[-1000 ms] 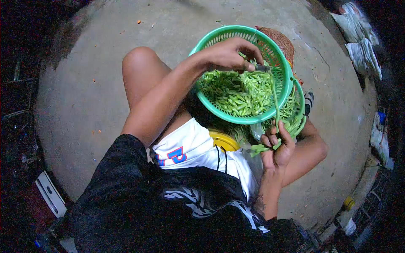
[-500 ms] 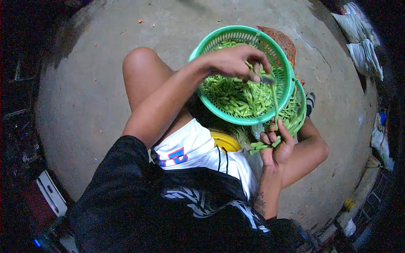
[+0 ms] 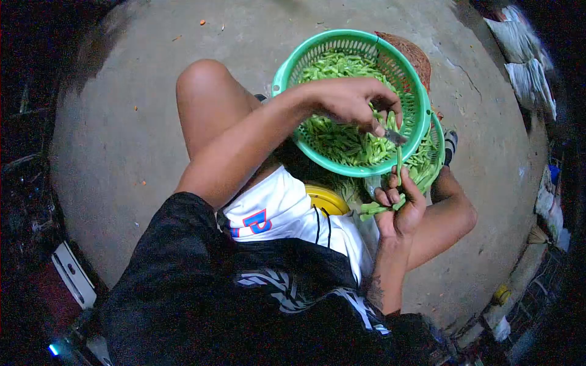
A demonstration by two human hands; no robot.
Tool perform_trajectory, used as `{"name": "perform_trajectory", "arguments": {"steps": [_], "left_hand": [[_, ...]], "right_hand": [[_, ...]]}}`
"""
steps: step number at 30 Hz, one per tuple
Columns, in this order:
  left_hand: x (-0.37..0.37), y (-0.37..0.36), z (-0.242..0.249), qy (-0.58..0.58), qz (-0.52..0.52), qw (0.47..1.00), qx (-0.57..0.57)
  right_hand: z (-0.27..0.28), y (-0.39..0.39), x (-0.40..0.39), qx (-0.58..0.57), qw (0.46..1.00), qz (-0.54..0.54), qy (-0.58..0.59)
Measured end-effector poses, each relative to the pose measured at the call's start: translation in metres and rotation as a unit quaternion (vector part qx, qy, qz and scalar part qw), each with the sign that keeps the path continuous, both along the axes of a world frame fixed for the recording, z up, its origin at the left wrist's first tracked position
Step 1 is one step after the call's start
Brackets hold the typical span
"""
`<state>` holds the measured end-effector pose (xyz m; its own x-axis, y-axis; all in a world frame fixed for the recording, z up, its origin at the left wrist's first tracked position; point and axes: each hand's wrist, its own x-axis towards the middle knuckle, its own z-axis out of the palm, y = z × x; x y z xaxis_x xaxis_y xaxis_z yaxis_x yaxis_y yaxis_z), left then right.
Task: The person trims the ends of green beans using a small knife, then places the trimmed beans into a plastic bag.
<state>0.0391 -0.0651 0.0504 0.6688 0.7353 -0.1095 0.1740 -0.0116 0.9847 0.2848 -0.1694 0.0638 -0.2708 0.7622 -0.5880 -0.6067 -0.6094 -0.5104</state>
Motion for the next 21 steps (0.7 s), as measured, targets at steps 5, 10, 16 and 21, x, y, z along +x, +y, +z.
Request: {"name": "perform_trajectory", "arguments": {"steps": [5, 10, 16, 21], "left_hand": [[-0.025, 0.014, -0.013, -0.024, 0.031, 0.999, 0.032], [0.003, 0.003, -0.011, -0.042, -0.030, 0.998, -0.021], [-0.014, 0.015, -0.020, -0.052, -0.023, 0.997, 0.048], [-0.010, 0.007, -0.015, -0.018, 0.026, 0.998, 0.056]], "right_hand": [[-0.003, -0.002, 0.007, 0.006, 1.000, 0.004, 0.011], [-0.008, 0.001, 0.002, -0.007, 1.000, -0.003, 0.005], [-0.003, -0.001, 0.002, 0.003, 1.000, 0.002, 0.009], [-0.005, 0.002, -0.001, -0.007, 1.000, -0.005, 0.007]]}}
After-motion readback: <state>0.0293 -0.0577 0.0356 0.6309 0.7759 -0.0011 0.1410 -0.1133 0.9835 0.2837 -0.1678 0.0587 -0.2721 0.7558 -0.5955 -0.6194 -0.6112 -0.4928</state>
